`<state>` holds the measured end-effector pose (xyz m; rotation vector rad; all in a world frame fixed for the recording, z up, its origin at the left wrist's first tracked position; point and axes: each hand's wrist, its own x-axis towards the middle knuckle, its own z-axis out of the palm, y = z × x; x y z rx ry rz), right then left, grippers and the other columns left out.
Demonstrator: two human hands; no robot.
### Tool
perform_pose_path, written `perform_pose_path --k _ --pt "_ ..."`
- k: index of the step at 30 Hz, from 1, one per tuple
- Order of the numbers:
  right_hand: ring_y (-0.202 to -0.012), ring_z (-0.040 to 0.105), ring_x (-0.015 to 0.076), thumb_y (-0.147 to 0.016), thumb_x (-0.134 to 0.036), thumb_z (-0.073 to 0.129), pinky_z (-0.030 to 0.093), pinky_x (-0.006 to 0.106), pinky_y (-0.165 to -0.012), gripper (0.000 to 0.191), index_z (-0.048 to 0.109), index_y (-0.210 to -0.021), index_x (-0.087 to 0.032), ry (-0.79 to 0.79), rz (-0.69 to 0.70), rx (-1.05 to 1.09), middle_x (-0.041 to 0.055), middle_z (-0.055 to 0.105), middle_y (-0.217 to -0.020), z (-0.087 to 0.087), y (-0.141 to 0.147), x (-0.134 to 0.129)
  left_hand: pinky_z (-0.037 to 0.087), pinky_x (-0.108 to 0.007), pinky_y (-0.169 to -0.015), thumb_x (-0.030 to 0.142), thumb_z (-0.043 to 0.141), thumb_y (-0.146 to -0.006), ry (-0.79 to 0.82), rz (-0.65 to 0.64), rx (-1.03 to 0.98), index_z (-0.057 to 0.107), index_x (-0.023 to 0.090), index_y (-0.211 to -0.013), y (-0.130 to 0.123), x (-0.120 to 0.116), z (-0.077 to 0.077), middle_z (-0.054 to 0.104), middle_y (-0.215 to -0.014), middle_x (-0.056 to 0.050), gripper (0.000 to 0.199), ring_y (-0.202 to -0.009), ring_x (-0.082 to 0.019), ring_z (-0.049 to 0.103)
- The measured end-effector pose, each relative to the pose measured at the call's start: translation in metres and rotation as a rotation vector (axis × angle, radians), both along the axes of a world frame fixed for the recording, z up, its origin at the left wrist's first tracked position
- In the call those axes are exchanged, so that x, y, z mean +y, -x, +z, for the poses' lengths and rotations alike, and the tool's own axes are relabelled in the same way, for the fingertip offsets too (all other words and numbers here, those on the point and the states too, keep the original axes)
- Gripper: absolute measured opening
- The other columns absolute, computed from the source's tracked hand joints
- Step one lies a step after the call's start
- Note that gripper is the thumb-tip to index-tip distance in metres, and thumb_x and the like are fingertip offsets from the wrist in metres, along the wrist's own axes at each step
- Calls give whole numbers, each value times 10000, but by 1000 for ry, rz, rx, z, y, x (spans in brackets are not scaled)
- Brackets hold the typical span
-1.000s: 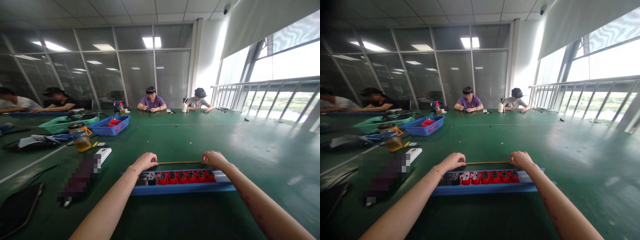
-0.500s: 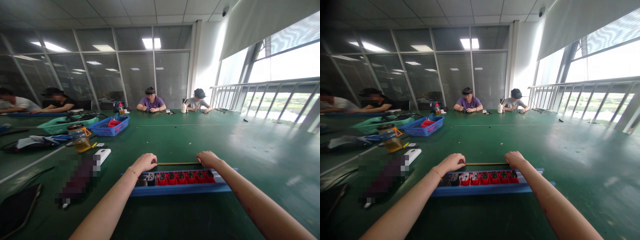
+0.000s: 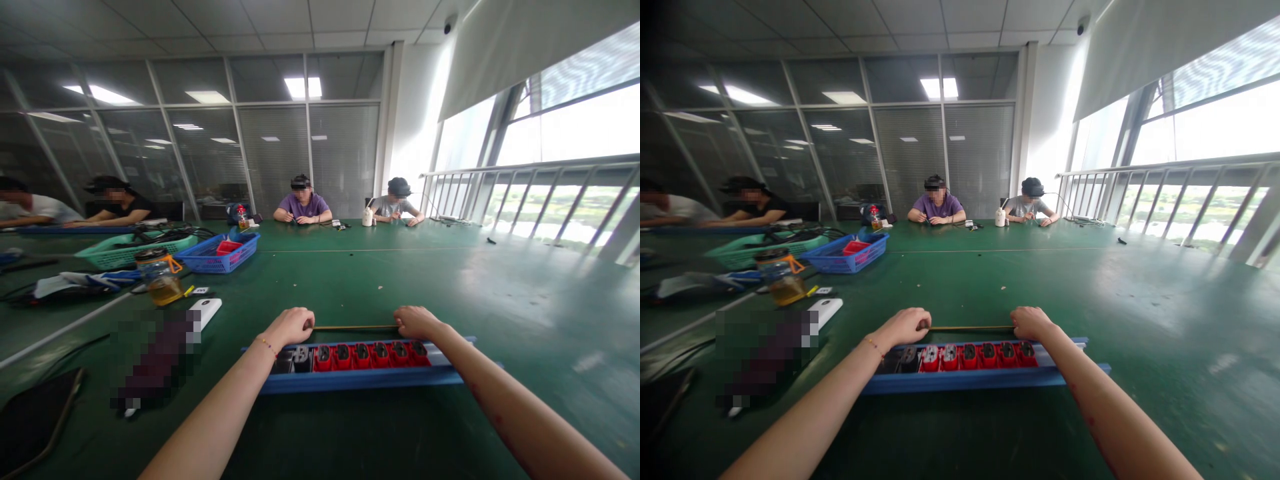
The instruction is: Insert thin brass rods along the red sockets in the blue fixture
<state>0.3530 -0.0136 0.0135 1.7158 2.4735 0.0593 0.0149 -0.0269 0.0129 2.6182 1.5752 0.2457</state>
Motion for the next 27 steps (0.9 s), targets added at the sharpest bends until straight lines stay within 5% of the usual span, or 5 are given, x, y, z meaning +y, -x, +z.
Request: perform_pose_path --k 18,27 --pt "-780 569 154 -796 -173 359 358 226 -658 256 608 -837 -214 -35 35 246 13 633 -853 -3 -8 -2 399 -254 -642 304 502 -731 3 46 -49 584 214 -768 1 3 -7 616 -824 -30 128 -768 -176 564" --pt "-864 557 164 -809 -157 332 353 232 -718 283 599 -886 -211 -142 -2 325 26 633 -934 2 -7 -7 337 -224 -545 597 303 -807 129 81 -234 596 192 -794 -2 3 -4 630 -715 -22 501 -623 -149 558"
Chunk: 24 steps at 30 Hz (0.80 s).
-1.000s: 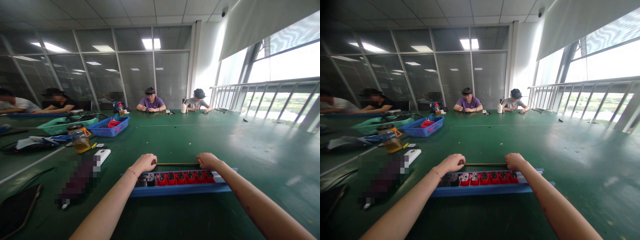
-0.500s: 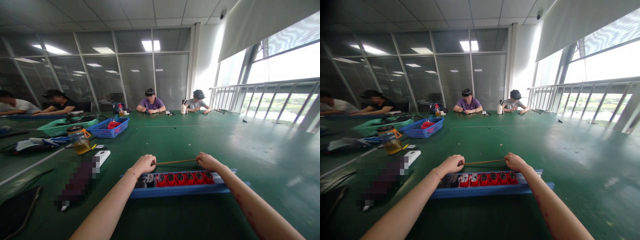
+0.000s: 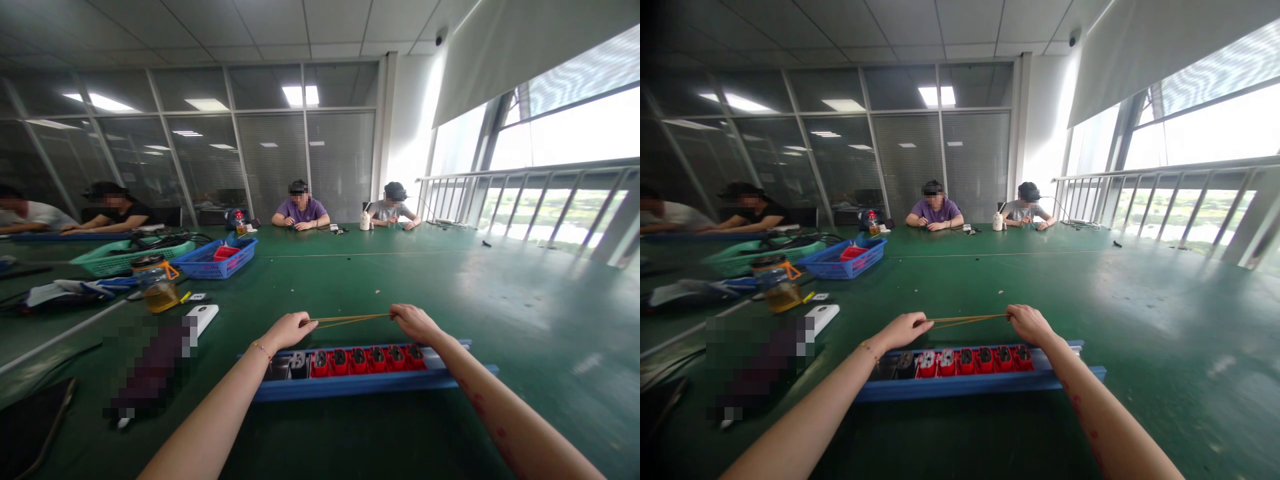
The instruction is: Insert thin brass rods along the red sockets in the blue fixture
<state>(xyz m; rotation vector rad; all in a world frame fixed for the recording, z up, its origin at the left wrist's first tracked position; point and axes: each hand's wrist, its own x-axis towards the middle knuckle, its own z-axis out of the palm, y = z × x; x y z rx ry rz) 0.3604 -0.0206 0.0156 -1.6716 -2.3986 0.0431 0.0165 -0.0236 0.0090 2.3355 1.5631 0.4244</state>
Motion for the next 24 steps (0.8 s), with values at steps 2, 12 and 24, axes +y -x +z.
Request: perform_pose_path --k 2,12,24 --pt "-869 558 161 -800 -157 340 357 227 -724 279 603 -874 -213 -14 1 21 22 637 -931 0 0 -1 314 -225 -524 626 266 -802 22 3 -30 613 189 -773 -1 -1 2 618 -668 -19 559 -580 -148 541" --pt "-685 594 154 -714 -173 431 400 224 -628 290 644 -906 -215 -33 -22 140 3 669 -738 0 -8 2 333 -224 -546 620 317 -782 -30 35 -243 636 170 -753 -2 -6 16 577 -609 2 553 -565 -136 493" --pt "-719 618 165 -723 -243 472 457 231 -656 216 648 -846 -217 -62 21 379 -1 689 -772 36 -10 -41 374 -212 -544 561 483 -725 116 -15 -422 625 168 -786 -6 -37 55 534 -580 26 423 -536 -106 470"
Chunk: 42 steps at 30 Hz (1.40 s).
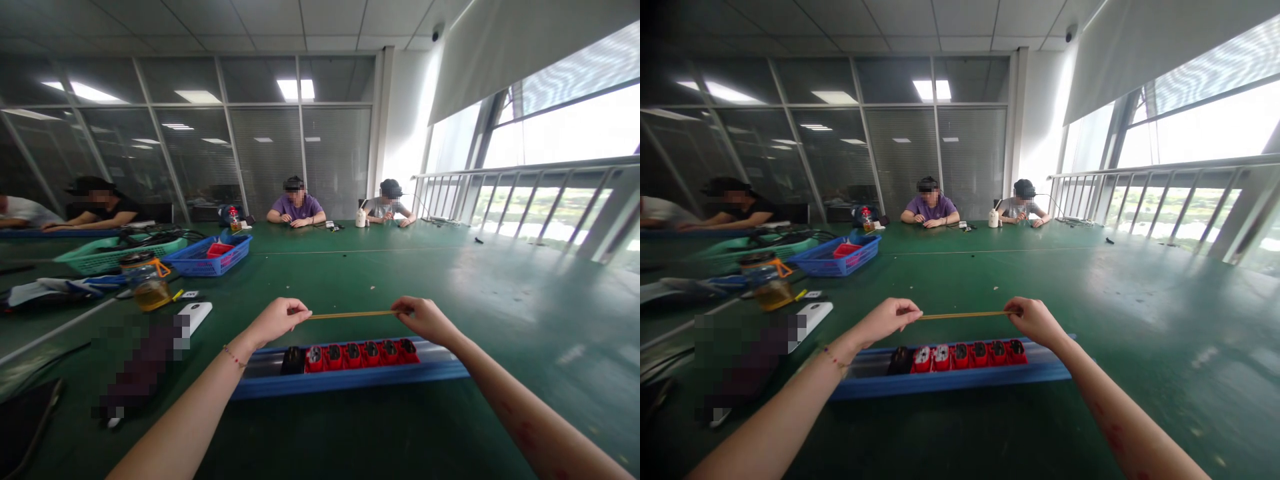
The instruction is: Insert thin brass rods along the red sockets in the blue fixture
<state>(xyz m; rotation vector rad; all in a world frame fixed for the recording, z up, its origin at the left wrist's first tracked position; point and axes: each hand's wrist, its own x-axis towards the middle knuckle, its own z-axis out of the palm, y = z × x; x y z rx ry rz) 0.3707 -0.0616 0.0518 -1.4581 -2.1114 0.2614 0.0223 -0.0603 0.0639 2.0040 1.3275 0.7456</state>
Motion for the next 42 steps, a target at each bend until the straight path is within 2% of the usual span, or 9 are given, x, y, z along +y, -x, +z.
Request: perform_pose_path --k 4,9,12,14,18,21,24,27,42 --pt "-744 604 171 -740 -262 461 452 242 -672 196 630 -828 -215 -61 -17 22 13 673 -802 1 2 -11 362 -214 -548 556 443 -754 -80 23 65 619 166 -742 -5 -15 9 584 -648 3 428 -592 -127 505" --pt "-668 571 170 -748 -366 497 415 253 -609 178 586 -699 -220 -126 -144 -75 14 630 -736 -8 -6 -25 321 -216 -519 580 385 -774 -116 62 176 609 177 -693 -5 -33 7 561 -593 13 468 -567 -135 495" --pt "-543 515 146 -756 -440 495 363 242 -507 266 544 -629 -211 -35 -158 -90 -6 577 -587 -17 -12 -34 294 -224 -504 567 355 -795 -130 86 249 595 188 -686 -7 -42 4 558 -577 14 461 -542 -136 486" --pt "-535 503 141 -751 -469 508 359 235 -492 291 546 -643 -202 69 -103 -20 -12 565 -560 -19 -14 -40 295 -227 -519 528 345 -817 -179 93 291 576 195 -663 -7 -47 3 570 -602 9 434 -563 -138 500" --pt "-705 563 166 -734 -478 555 427 236 -605 314 578 -831 -180 294 101 255 18 630 -753 -10 -13 -51 330 -228 -592 478 328 -842 -244 74 309 566 196 -653 -7 -53 4 602 -706 -11 415 -673 -151 537" --pt "-708 545 150 -772 -503 506 415 227 -585 367 567 -934 -179 325 118 428 30 614 -825 -4 -9 -55 339 -230 -612 482 314 -848 -238 72 301 575 190 -662 -5 -55 3 600 -707 -14 433 -680 -152 539" --pt "-554 450 99 -771 -517 504 338 211 -481 355 563 -852 -177 260 49 518 -7 550 -682 -8 -7 -52 336 -224 -577 509 330 -835 -201 79 285 566 183 -644 -3 -56 1 590 -665 -6 446 -628 -143 529" --pt "-522 410 85 -747 -518 541 303 206 -458 341 541 -794 -180 258 57 574 -30 504 -629 -16 -7 -49 332 -216 -531 535 370 -809 -105 48 236 586 184 -717 0 -55 -3 604 -654 3 422 -596 -139 532" --pt "-498 421 89 -737 -531 532 296 206 -443 352 490 -744 -181 318 17 469 -48 481 -557 -34 -8 -44 364 -223 -535 590 420 -755 -32 119 207 579 181 -786 1 -53 -11 635 -662 -7 440 -593 -149 564"
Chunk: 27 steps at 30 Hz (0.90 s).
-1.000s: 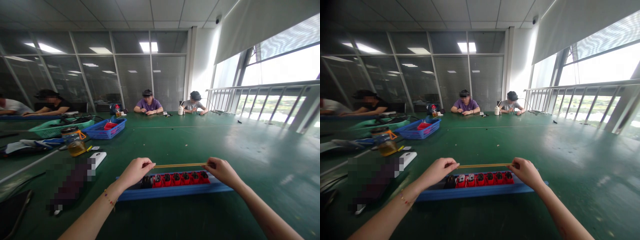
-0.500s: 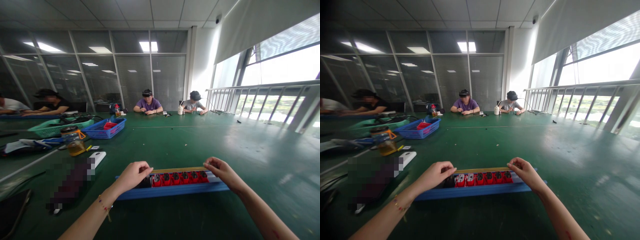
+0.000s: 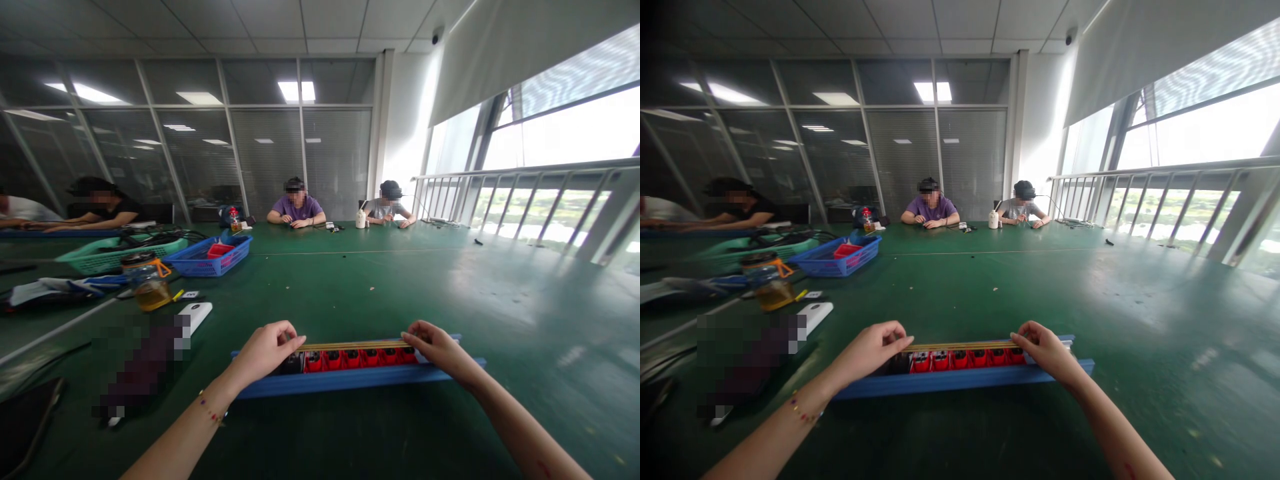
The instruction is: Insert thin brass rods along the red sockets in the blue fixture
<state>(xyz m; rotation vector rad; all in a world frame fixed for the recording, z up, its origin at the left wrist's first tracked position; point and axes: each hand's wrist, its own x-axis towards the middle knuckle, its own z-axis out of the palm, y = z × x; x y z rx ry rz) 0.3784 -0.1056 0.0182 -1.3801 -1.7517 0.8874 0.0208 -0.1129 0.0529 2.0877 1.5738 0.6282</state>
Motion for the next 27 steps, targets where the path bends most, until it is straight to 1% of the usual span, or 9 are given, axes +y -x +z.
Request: perform_pose_path --k 3,5,8,12,18,22,27 --pt "-528 448 99 -734 -543 529 318 208 -464 363 480 -740 -183 7 3 -8 -38 507 -586 -1 0 1 353 -223 -533 596 405 -760 -34 21 39 582 183 -749 -1 0 -1 628 -639 -6 450 -573 -144 557" --pt "-527 448 98 -733 -552 525 315 206 -460 370 477 -744 -185 12 0 -6 -35 511 -593 0 0 0 347 -221 -531 597 400 -762 -29 10 51 587 183 -746 0 0 -2 627 -634 -5 455 -568 -142 556" --pt "-495 420 90 -724 -564 528 281 202 -430 381 482 -741 -187 15 -30 -12 -43 488 -566 1 0 0 334 -218 -525 603 385 -767 -28 3 63 590 181 -745 2 2 -3 618 -622 -5 470 -560 -139 546" --pt "-477 384 83 -724 -537 545 251 202 -419 358 490 -725 -183 14 -50 -30 -53 451 -533 1 0 0 322 -217 -524 613 376 -767 -31 0 69 586 183 -733 5 4 -5 593 -604 2 479 -555 -138 529" --pt "-506 394 82 -736 -523 538 279 200 -437 350 503 -738 -176 27 -9 5 -40 480 -582 4 -1 -4 334 -214 -539 610 361 -776 25 -40 5 587 178 -751 5 2 -4 592 -642 -1 488 -595 -142 533" --pt "-506 401 84 -727 -542 537 288 200 -438 369 509 -761 -176 47 3 0 -40 480 -584 5 -2 -6 345 -218 -549 624 388 -752 68 -51 -2 592 168 -782 5 3 -3 598 -667 -7 501 -610 -147 529" --pt "-540 437 98 -739 -553 517 331 209 -473 381 515 -783 -175 64 34 -17 -33 491 -612 3 -4 -4 332 -215 -538 625 390 -750 53 -77 8 598 168 -804 6 5 -7 583 -674 -5 505 -603 -140 505"
